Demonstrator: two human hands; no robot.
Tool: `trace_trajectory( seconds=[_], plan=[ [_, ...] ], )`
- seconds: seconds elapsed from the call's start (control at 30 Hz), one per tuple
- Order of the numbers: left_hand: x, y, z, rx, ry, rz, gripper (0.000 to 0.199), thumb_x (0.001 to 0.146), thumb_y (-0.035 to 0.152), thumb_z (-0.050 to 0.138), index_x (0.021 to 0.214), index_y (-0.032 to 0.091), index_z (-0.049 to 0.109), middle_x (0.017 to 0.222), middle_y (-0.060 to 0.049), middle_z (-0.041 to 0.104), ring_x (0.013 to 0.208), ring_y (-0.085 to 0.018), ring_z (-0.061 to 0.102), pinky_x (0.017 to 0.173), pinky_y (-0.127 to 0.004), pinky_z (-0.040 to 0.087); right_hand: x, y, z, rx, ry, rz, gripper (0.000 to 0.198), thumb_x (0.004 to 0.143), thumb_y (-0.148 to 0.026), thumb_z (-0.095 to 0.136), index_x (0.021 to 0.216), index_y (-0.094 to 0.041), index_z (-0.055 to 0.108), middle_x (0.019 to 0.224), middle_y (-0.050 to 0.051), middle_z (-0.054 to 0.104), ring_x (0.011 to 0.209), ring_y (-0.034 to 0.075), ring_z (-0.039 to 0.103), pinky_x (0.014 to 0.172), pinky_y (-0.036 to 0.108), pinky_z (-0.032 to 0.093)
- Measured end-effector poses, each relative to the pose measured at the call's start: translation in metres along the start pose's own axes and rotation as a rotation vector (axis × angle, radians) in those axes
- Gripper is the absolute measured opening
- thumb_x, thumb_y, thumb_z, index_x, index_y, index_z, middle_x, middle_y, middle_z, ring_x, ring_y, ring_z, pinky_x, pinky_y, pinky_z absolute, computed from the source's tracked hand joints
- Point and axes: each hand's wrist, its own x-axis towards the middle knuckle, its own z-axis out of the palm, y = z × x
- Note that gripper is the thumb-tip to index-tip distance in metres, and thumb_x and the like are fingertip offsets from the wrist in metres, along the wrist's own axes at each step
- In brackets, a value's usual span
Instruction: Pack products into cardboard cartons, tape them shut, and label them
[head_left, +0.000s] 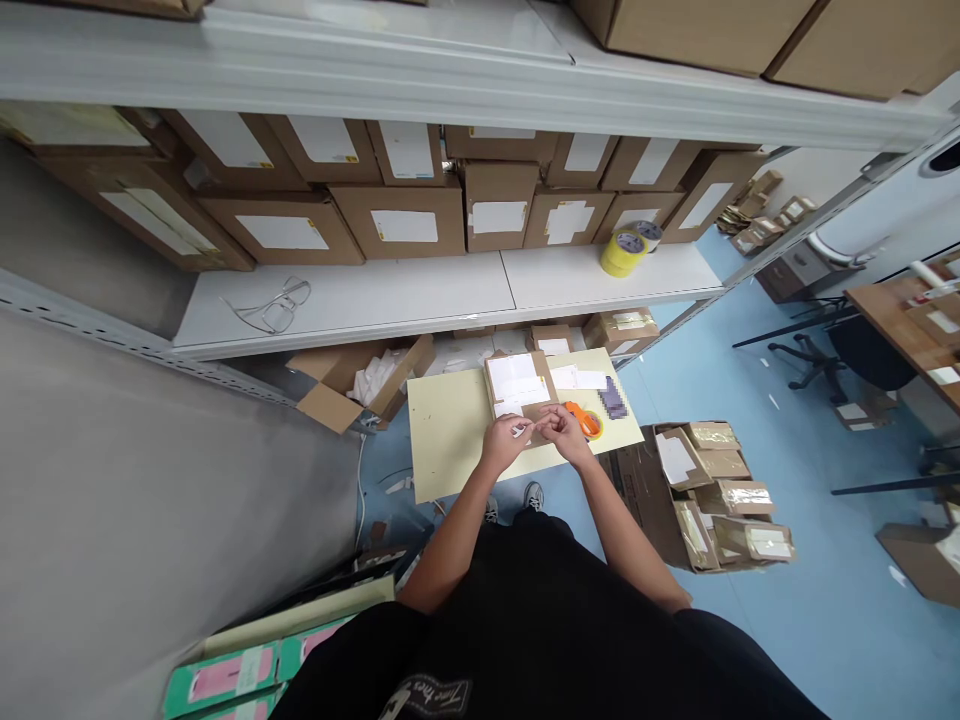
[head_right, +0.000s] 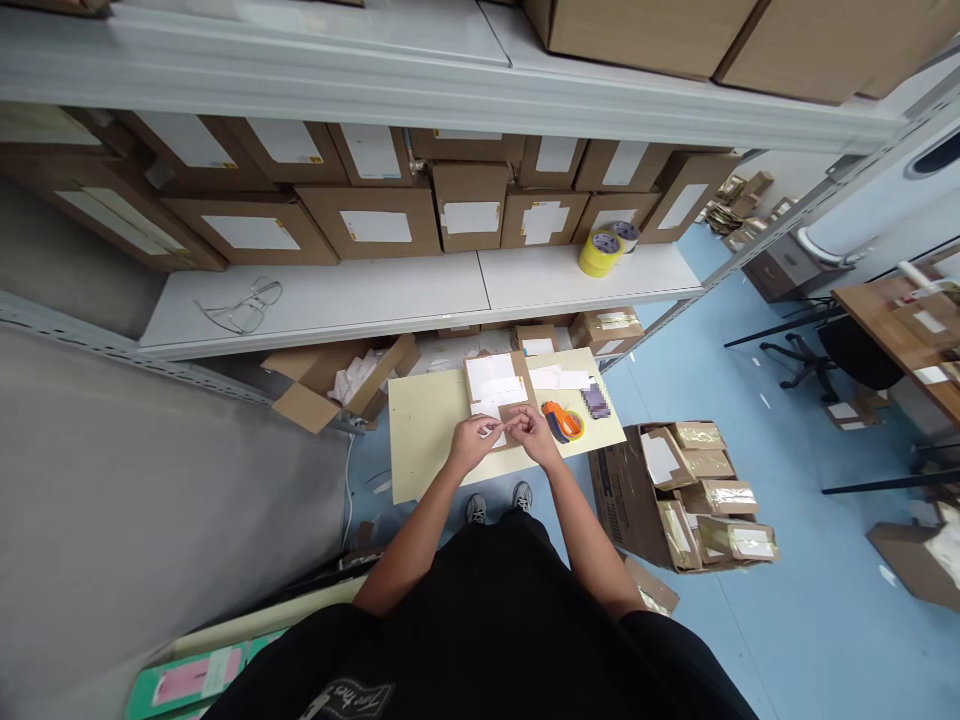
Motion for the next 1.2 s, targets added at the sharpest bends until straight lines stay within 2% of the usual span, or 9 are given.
trace_trajectory(
  seconds=[0.13, 0.27, 0.43, 0.57, 0.67, 0.77, 0.87, 1.0, 1.2],
  plan=[
    [-0.004, -0.002, -0.004, -0.017, -0.027, -0.003, 0.008, 0.085, 0.024, 0.075, 0.091, 0.023, 0.081, 0.089, -0.003, 0.078, 0.076, -0.015, 0.07, 0.07, -0.027, 0.057, 0.001, 0.0, 0.002, -0.04, -0.018, -0.019, 0.034, 0.076, -0.036, 0.076, 0.106, -0.026, 0.062, 0.081, -0.002, 0.071, 0.067, 0.017, 0.059, 0.063, 0.031, 0.046],
    [-0.005, -0.001, -0.008, 0.008, -0.063, -0.014, 0.013, 0.089, 0.026, 0.07, 0.091, 0.025, 0.083, 0.093, -0.004, 0.08, 0.089, -0.018, 0.072, 0.076, -0.029, 0.058, -0.001, -0.005, 0.003, -0.044, -0.026, -0.028, 0.032, 0.076, -0.034, 0.078, 0.105, -0.026, 0.065, 0.077, -0.002, 0.069, 0.065, 0.016, 0.057, 0.061, 0.029, 0.043],
    [-0.003, -0.005, -0.01, -0.08, -0.12, -0.123, 0.018, 0.09, 0.034, 0.068, 0.089, 0.024, 0.083, 0.095, -0.005, 0.081, 0.09, -0.021, 0.072, 0.08, -0.032, 0.059, -0.004, -0.01, 0.007, -0.051, -0.054, -0.045, 0.032, 0.075, -0.028, 0.08, 0.103, -0.025, 0.067, 0.074, -0.003, 0.068, 0.062, 0.014, 0.054, 0.059, 0.028, 0.04],
    [-0.002, -0.022, -0.008, -0.268, -0.053, -0.245, 0.026, 0.086, 0.041, 0.071, 0.089, 0.018, 0.083, 0.089, -0.008, 0.081, 0.085, -0.022, 0.074, 0.08, -0.033, 0.06, -0.006, -0.012, 0.007, 0.017, -0.053, -0.048, 0.033, 0.074, -0.027, 0.08, 0.104, -0.026, 0.066, 0.078, -0.001, 0.071, 0.068, 0.017, 0.06, 0.062, 0.028, 0.043],
    [-0.002, -0.043, -0.014, -0.334, 0.024, -0.344, 0.032, 0.084, 0.044, 0.071, 0.092, 0.016, 0.083, 0.093, -0.01, 0.081, 0.087, -0.023, 0.074, 0.079, -0.033, 0.06, -0.007, -0.012, 0.0, 0.066, 0.013, -0.051, 0.033, 0.074, -0.026, 0.077, 0.105, -0.026, 0.065, 0.079, 0.0, 0.072, 0.075, 0.019, 0.063, 0.065, 0.029, 0.045],
    [-0.004, -0.067, -0.026, -0.295, 0.122, -0.454, 0.032, 0.083, 0.042, 0.07, 0.097, 0.016, 0.082, 0.098, -0.009, 0.082, 0.092, -0.023, 0.075, 0.082, -0.033, 0.06, -0.009, -0.007, -0.011, 0.109, 0.099, -0.036, 0.031, 0.073, -0.027, 0.076, 0.102, -0.026, 0.065, 0.079, 0.0, 0.073, 0.074, 0.018, 0.063, 0.064, 0.029, 0.045],
    [-0.009, -0.09, -0.03, -0.158, 0.21, -0.549, 0.025, 0.084, 0.035, 0.068, 0.095, 0.018, 0.083, 0.099, -0.007, 0.082, 0.096, -0.024, 0.076, 0.088, -0.035, 0.059, -0.011, 0.003, -0.017, 0.127, 0.12, -0.009, 0.028, 0.071, -0.026, 0.075, 0.098, -0.025, 0.066, 0.079, 0.001, 0.073, 0.073, 0.018, 0.063, 0.061, 0.028, 0.044],
    [-0.019, -0.111, -0.014, 0.003, 0.202, -0.613, 0.022, 0.087, 0.031, 0.064, 0.094, 0.023, 0.083, 0.1, -0.004, 0.082, 0.099, -0.023, 0.076, 0.092, -0.034, 0.058, -0.013, 0.017, -0.015, 0.132, 0.106, 0.029, 0.025, 0.069, -0.025, 0.076, 0.094, -0.024, 0.069, 0.078, 0.002, 0.073, 0.072, 0.018, 0.063, 0.06, 0.029, 0.046],
    [-0.024, -0.118, 0.02, 0.018, 0.144, -0.604, 0.023, 0.089, 0.027, 0.062, 0.096, 0.023, 0.083, 0.102, -0.004, 0.082, 0.1, -0.022, 0.077, 0.09, -0.033, 0.058, -0.014, 0.034, -0.019, 0.127, 0.205, 0.082, 0.022, 0.068, -0.026, 0.077, 0.089, -0.022, 0.069, 0.078, 0.003, 0.074, 0.068, 0.017, 0.061, 0.06, 0.029, 0.047]
  ],
)
